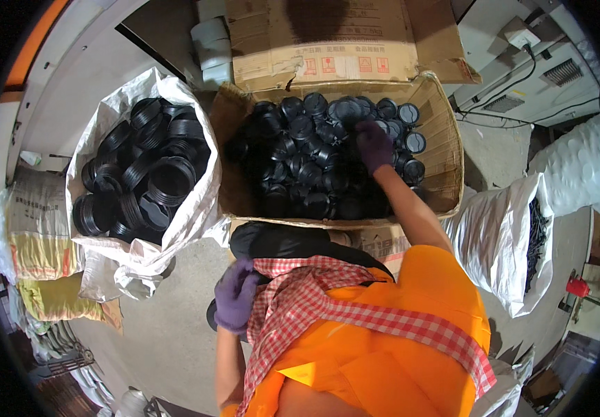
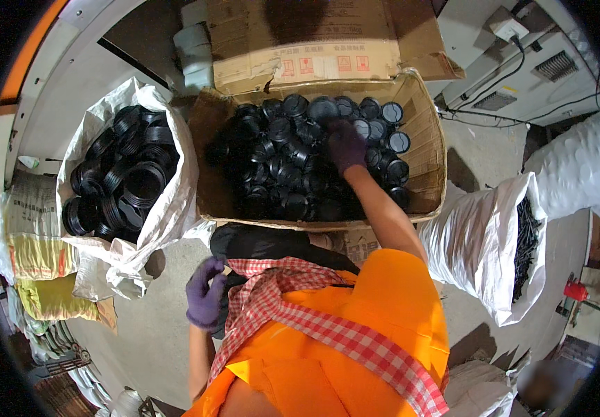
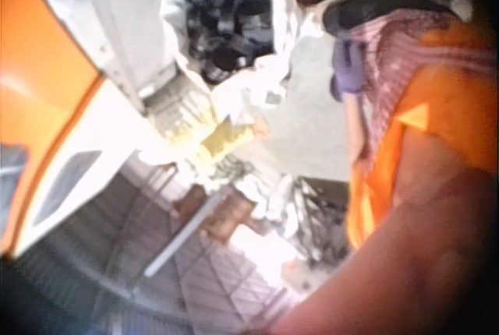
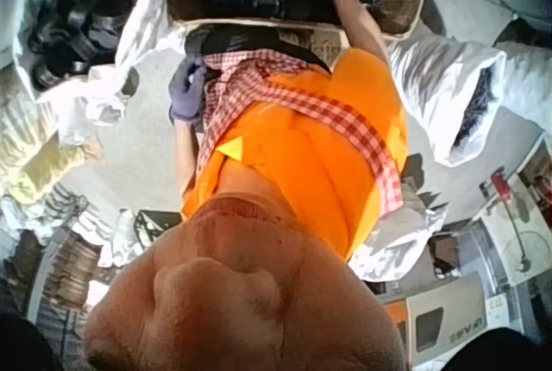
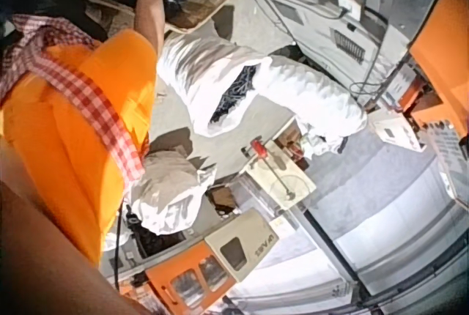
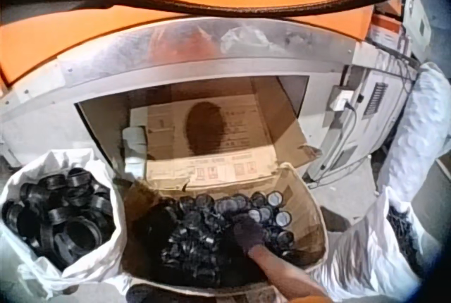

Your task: The person picks up plastic caps from a box and places them into two white bags.

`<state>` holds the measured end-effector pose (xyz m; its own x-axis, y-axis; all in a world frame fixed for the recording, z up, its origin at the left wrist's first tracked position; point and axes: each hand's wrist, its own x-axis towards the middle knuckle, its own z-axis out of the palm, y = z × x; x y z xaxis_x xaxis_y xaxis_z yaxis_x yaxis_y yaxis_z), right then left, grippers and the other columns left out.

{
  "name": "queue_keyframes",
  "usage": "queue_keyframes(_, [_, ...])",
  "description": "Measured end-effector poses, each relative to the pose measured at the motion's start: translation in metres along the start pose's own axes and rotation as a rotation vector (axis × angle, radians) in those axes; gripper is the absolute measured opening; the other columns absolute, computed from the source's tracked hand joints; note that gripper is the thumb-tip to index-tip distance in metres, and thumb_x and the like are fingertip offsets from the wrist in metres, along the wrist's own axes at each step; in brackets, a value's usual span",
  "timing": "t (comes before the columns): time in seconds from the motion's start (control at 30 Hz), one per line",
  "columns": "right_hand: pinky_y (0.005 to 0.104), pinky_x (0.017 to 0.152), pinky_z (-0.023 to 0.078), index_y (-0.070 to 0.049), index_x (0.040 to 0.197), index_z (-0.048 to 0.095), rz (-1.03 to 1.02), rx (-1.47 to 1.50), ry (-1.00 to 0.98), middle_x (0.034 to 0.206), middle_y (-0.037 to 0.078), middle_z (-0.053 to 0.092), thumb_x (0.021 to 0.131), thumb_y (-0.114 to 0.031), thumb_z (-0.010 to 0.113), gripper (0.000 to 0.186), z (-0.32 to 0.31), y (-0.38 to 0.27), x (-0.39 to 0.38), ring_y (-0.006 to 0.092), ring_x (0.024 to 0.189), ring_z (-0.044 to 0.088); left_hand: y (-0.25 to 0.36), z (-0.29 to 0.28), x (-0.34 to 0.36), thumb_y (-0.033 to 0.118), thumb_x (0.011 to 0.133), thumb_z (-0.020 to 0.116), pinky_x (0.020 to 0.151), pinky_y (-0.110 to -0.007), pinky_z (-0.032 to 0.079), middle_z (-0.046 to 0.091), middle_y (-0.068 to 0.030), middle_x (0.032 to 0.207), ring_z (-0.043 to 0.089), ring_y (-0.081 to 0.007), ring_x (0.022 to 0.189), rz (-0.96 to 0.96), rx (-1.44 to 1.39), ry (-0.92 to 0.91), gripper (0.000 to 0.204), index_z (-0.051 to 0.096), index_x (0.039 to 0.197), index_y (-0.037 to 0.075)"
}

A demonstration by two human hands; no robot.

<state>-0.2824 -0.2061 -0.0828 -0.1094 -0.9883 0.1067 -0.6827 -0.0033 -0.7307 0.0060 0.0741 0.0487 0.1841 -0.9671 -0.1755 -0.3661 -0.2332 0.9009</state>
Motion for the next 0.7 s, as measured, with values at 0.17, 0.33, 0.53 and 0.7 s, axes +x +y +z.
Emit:
queue_keyframes(0.17, [0.0393, 0.071, 0.049, -0.011, 0.082, 0.062, -0.815, 0.182, -0.267, 0.088, 0.010, 0.063, 0.073, -0.011, 0.054, 0.012, -0.029, -0.078, -0.071, 0.0293, 0.080, 0.060, 0.009, 0.044, 0.063, 0.001, 0.080, 0.057, 0.081, -0.030, 0.047, 0.057, -0.0089, 0.104, 0.055, -0.0168, 0.093, -0.078, -0.646, 0.160, 0.055, 0.040, 0.133, 0.002])
queue_keyframes(0.33, [0.0362, 0.082, 0.047, -0.006, 0.104, 0.060, -0.969, 0.350, -0.718, 0.106, 0.010, 0.062, 0.069, -0.005, 0.066, 0.036, -0.037, -0.132, -0.115, 0.0255, 0.095, 0.058, -0.018, 0.027, 0.084, 0.006, 0.081, 0.054, 0.076, -0.036, 0.052, 0.056, -0.0118, 0.103, 0.059, -0.0231, 0.086, -0.231, -0.626, 0.073, 0.046, 0.043, 0.125, 0.002])
queue_keyframes(0.53, [0.0410, 0.098, 0.036, -0.007, 0.117, 0.054, -0.656, 0.356, -0.847, 0.111, 0.014, 0.060, 0.072, -0.030, 0.071, 0.053, -0.009, -0.150, -0.143, 0.0334, 0.110, 0.050, -0.032, 0.036, 0.042, 0.007, 0.085, 0.051, 0.073, -0.039, 0.055, 0.058, -0.0130, 0.103, 0.060, -0.0261, 0.090, -0.556, -1.234, 0.362, 0.030, 0.050, 0.114, -0.001])
queue_keyframes(0.7, [0.0366, 0.084, 0.037, -0.015, 0.094, 0.062, -0.866, -0.065, -0.749, 0.085, 0.008, 0.063, 0.081, -0.024, 0.051, 0.020, 0.001, -0.165, -0.141, 0.0252, 0.086, 0.058, -0.020, 0.006, 0.022, 0.015, 0.080, 0.061, 0.080, -0.032, 0.050, 0.061, -0.0110, 0.104, 0.061, -0.0204, 0.090, -0.118, -0.345, 0.132, 0.035, 0.054, 0.110, -0.001])
